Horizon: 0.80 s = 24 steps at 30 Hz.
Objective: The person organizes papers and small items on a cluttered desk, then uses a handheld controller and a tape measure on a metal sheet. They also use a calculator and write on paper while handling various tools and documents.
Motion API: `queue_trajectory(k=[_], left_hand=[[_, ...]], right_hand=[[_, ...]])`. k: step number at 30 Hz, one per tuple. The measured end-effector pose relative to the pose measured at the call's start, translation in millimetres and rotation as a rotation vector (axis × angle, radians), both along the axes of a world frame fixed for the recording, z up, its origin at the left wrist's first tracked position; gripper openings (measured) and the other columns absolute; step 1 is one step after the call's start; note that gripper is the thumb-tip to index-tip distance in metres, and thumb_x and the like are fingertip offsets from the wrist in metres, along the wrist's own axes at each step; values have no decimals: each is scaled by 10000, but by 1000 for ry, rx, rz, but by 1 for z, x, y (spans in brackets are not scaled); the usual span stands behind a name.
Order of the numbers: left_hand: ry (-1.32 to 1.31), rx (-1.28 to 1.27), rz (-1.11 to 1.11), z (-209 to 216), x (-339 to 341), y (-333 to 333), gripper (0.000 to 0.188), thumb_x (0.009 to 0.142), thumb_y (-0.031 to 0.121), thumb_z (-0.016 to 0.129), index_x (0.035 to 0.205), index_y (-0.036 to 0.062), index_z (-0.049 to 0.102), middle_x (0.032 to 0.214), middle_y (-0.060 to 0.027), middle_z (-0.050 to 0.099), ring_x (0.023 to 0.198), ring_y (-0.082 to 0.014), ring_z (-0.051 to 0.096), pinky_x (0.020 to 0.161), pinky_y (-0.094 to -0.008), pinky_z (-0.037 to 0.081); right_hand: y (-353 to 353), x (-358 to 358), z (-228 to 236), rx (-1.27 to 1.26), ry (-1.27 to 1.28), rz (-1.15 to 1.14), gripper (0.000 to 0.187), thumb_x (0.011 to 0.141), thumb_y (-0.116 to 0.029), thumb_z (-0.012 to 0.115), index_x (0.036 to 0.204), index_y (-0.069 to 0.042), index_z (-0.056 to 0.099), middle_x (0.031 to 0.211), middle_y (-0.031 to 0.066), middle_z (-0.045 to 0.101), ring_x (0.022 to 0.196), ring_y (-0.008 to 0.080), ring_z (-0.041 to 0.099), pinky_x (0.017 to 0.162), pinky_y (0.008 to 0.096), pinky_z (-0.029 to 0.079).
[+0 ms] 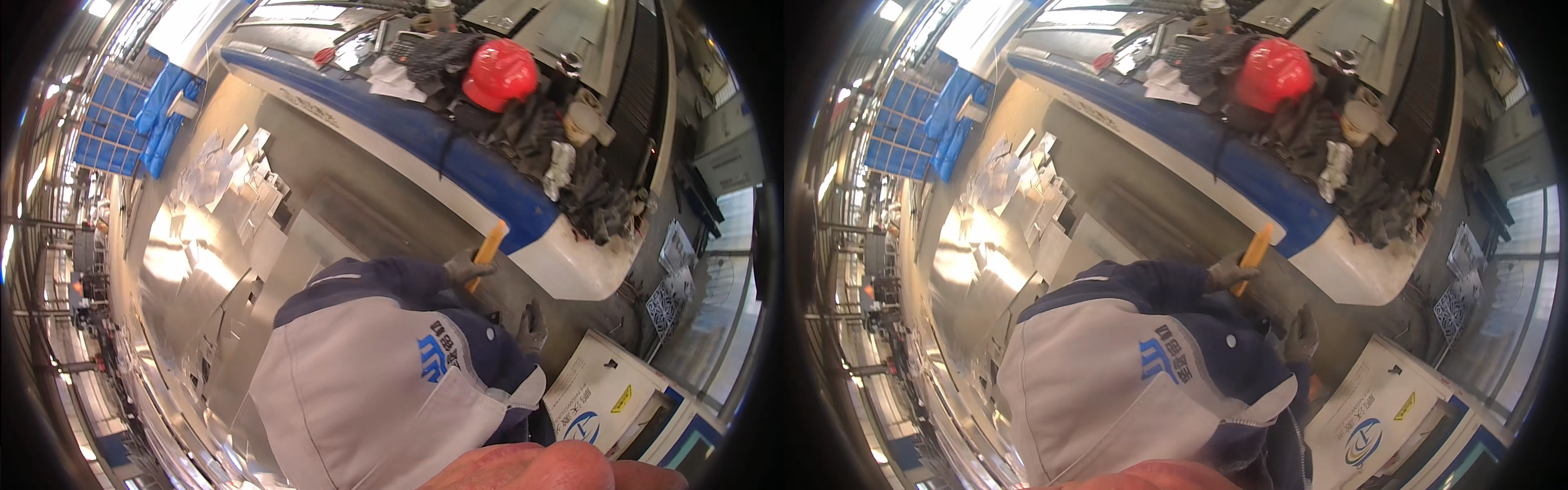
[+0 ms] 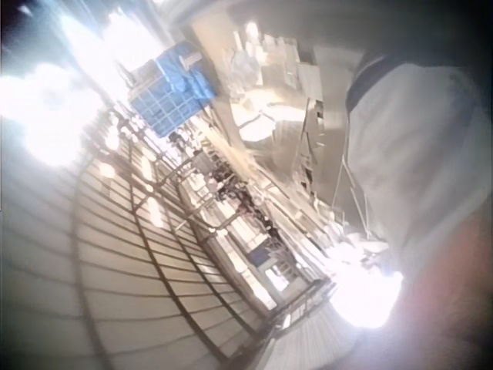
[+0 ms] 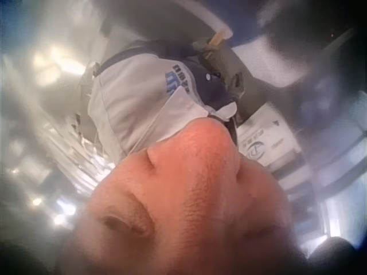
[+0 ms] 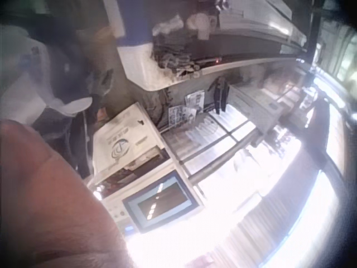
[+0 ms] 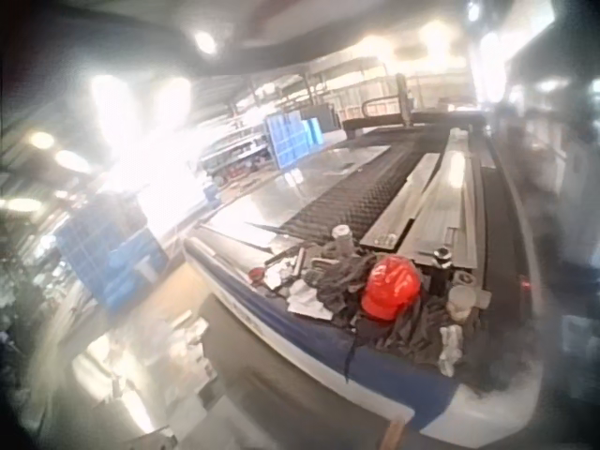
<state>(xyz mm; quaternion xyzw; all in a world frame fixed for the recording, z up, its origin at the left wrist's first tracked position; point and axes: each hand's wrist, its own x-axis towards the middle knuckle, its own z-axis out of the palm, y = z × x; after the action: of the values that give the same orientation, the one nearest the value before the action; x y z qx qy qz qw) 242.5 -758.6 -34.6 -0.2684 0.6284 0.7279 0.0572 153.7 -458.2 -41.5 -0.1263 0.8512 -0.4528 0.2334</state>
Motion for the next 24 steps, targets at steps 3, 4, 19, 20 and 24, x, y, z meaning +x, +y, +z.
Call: queue_trajectory(k=[3, 4, 19, 20, 24], left_hand=[[-2, 115, 259, 12, 43, -85, 657, 873, 326, 821, 1368, 4, 530, 1158, -109, 662, 999, -189, 648, 900, -354, 536], [72, 184, 313, 20, 53, -107, 632, 886, 301, 809, 1365, 3, 523, 1156, -103, 659, 993, -179, 648, 886, -342, 538], [303, 114, 800, 50, 164, -367, 401, 965, 181, 680, 1296, -9, 554, 1087, -76, 665, 971, -151, 650, 843, -300, 544], [294, 74, 827, 40, 164, -391, 418, 974, 218, 679, 1305, -6, 558, 1122, -81, 663, 1003, -161, 654, 871, -305, 544], [250, 119, 928, 6, 151, -508, 451, 1031, 310, 634, 1356, 9, 546, 1192, -75, 650, 1084, -161, 639, 899, -311, 546]], right_hand=[[-87, -3, 25, -16, 106, 168, 481, 995, -212, 640, 1427, -9, 583, 1333, 203, 673, 1238, 293, 651, 1040, 384, 507], [-116, -5, 30, -12, 151, 197, 489, 992, -215, 641, 1433, -13, 578, 1321, 203, 679, 1228, 295, 657, 1035, 382, 510], [-602, 78, 39, -305, -277, 1216, 1160, 805, -342, 847, 1636, -33, 98, 1494, 297, 433, 1415, 419, 451, 1153, 467, 408], [-633, 81, 30, -346, -204, 1239, 1187, 798, -355, 856, 1633, -21, 81, 1500, 307, 418, 1424, 426, 436, 1159, 468, 400], [-776, 87, -13, -491, 27, 1190, 1260, 768, -430, 870, 1629, -4, 55, 1459, 341, 443, 1397, 453, 455, 1149, 478, 405]])
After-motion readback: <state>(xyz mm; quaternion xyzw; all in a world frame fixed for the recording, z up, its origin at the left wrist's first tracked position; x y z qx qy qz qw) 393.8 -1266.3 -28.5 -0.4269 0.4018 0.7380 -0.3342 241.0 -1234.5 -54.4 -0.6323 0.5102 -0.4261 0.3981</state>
